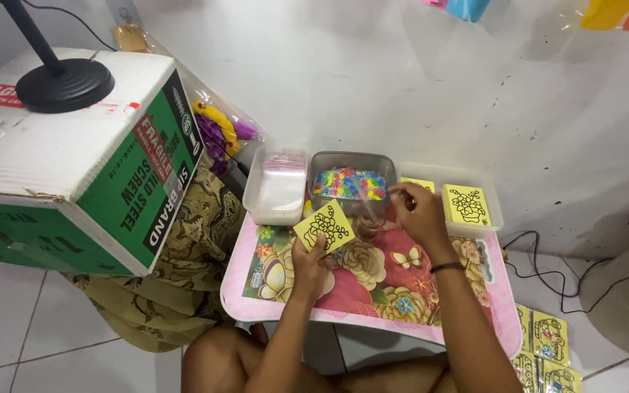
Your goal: The person decorates several tank-shaped stickers by hand using small colorful gems, then places the finished stickers into small plastic bags and seals them.
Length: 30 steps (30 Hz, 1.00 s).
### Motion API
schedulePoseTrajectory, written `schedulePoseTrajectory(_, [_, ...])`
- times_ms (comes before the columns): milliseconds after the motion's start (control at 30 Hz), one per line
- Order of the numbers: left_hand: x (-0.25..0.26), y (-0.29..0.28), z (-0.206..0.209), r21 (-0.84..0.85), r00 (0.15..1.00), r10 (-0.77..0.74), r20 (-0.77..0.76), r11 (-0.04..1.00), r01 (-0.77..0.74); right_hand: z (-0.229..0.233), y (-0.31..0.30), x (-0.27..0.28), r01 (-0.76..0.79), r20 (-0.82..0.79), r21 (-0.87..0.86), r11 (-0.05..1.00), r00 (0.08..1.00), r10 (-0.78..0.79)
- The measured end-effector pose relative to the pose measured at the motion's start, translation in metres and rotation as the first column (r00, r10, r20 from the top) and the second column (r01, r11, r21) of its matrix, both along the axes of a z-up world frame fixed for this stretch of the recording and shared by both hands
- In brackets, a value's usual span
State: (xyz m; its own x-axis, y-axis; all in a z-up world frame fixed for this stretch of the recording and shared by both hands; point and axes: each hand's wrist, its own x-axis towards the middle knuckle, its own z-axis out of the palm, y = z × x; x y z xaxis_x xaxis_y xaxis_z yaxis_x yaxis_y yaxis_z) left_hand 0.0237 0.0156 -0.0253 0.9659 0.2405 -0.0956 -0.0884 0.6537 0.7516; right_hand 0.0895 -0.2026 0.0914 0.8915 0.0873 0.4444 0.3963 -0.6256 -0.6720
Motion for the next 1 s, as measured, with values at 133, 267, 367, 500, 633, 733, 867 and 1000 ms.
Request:
schedulePoseTrajectory(133, [-0.003,0.003,0.014,-0.08,0.998,0.012,-0.058,0.997,-0.017,0.022,0.012,0.03,-0.05,0.056,-0.307,0.95,0.996,0.071])
schedulePoseTrajectory(267, [0.0,0.005,0.006,-0.165,0.996,0.05,-0.076,0.984,-0.062,0.004,0.021,0.069,-0.084,-0.083,-0.558,0.826,0.996,0.045])
schedulePoseTrajectory(367, [0.002,0.009,0.002,-0.256,0.994,0.056,-0.096,0.963,-0.079,0.0,0.033,0.087,-0.11,-0.132,-0.639,0.761,0.991,0.033])
schedulePoseTrajectory(500, [0.005,0.014,0.005,-0.366,0.994,0.039,-0.102,0.928,-0.074,0.001,0.051,0.103,-0.105,-0.123,-0.72,0.687,0.992,0.023])
schedulePoseTrajectory(633, [0.004,0.016,0.0,-0.482,1.0,0.013,0.012,0.876,-0.005,-0.009,0.067,0.118,-0.166,-0.103,-0.658,0.735,0.986,0.131])
schedulePoseTrajectory(733, [0.004,0.017,0.001,-0.488,1.0,0.011,-0.021,0.873,-0.02,-0.013,0.078,0.124,-0.288,-0.22,-0.628,0.723,0.957,0.189])
schedulePoseTrajectory(867, [0.004,0.016,0.003,-0.475,1.0,0.011,-0.019,0.88,-0.019,-0.014,0.086,0.123,-0.373,-0.31,-0.562,0.738,0.922,0.23])
schedulePoseTrajectory(1000, [0.003,0.016,0.008,-0.438,1.0,0.016,-0.019,0.899,-0.023,-0.013,0.089,0.123,-0.403,-0.338,-0.539,0.739,0.908,0.249])
